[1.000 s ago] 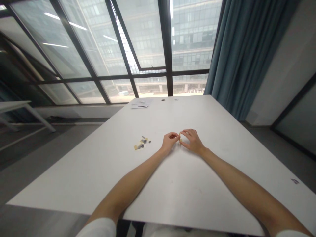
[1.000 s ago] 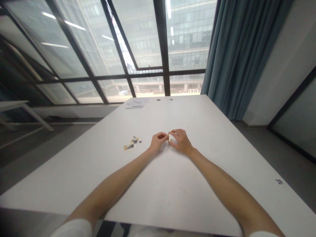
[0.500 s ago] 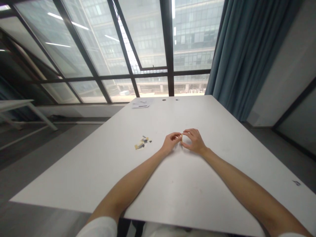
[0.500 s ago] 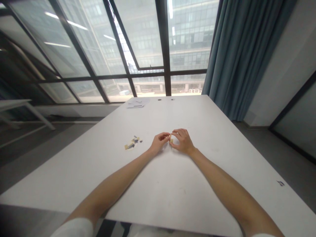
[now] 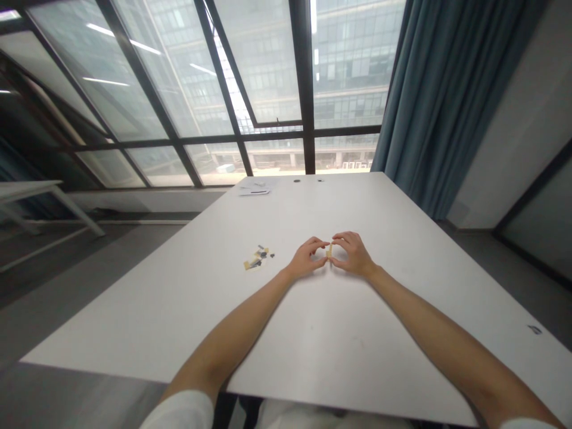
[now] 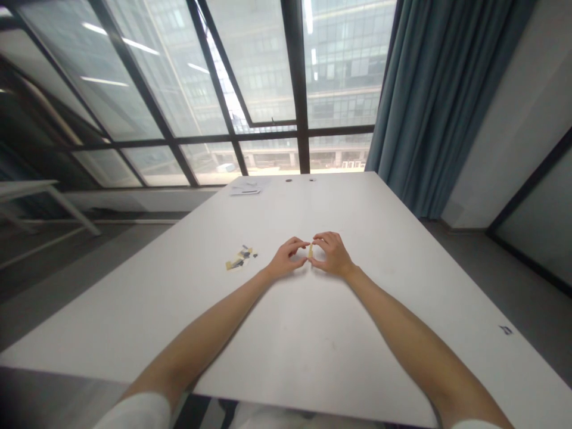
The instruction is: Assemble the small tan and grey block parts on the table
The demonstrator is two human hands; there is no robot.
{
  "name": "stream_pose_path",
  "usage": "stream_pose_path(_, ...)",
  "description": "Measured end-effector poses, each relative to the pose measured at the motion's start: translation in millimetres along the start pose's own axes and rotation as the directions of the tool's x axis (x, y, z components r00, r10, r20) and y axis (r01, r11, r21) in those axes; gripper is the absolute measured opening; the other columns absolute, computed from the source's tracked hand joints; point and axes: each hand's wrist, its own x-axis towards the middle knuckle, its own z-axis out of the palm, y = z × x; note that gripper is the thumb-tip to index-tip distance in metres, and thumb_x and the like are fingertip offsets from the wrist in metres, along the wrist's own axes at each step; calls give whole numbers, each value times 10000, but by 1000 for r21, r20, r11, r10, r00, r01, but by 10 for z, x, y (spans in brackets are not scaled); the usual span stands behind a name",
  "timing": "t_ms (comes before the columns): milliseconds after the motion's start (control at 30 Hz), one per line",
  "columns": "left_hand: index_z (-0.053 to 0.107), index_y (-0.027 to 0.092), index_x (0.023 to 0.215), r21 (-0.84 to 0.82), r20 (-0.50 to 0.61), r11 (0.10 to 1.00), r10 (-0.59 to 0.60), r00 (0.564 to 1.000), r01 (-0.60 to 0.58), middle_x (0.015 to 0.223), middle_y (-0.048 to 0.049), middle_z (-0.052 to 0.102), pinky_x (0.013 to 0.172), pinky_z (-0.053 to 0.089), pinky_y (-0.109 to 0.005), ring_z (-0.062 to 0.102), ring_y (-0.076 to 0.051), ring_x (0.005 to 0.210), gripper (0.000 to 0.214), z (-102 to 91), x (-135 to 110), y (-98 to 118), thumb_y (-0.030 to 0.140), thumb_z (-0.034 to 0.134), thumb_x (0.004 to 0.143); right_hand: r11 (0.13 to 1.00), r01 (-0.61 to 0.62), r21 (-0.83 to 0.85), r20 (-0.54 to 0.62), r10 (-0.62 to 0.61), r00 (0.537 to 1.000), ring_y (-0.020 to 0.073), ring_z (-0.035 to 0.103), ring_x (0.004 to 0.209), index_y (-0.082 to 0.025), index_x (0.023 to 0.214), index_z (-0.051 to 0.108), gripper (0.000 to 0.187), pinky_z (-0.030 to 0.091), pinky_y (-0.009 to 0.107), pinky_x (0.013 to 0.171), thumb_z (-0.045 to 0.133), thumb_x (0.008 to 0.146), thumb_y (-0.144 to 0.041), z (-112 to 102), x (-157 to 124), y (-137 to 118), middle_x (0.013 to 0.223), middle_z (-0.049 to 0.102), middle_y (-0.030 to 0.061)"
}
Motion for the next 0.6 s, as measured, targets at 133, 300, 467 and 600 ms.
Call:
stream_pose_path(133,692,216,1265,9,10,1000,-23,1000,22,1032,-66,624,726,435,-277,495,-140,760,466,-10,-6,-3,342,701,817,1000,14,16,5,-14,1000,271,581,1104,-235,1102,648,357,417,458,989,742,792,-383,-5,-2,4,1157,662,96)
stream_pose_path(300,693,224,1265,9,19,1000,-28,999,28,1041,-65,633,735,439,-279,498,-142,762,470,-16,-6,-8,345,711,811,1000,6,20,16,-6,1000,275,585,1107,-236,1109,645,359,418,462,987,739,795,-383,-3,-8,6,1164,661,99)
stream_pose_path(467,705,231,1260,28,33,997,-71,997,70,1035,-67,651,738,442,-283,517,-150,767,458,3,11,13,397,706,833,999,-34,27,12,34,999,278,582,1119,-237,1099,653,347,422,463,986,741,799,-386,8,-21,22,1171,660,100)
stream_pose_path(600,711,236,1257,109,8,986,-126,992,124,1033,-56,673,758,448,-295,534,-155,763,448,-13,45,-61,383,703,834,998,-68,13,-1,68,998,275,584,1117,-226,1067,659,329,416,460,989,753,786,-371,25,-37,62,1161,665,96)
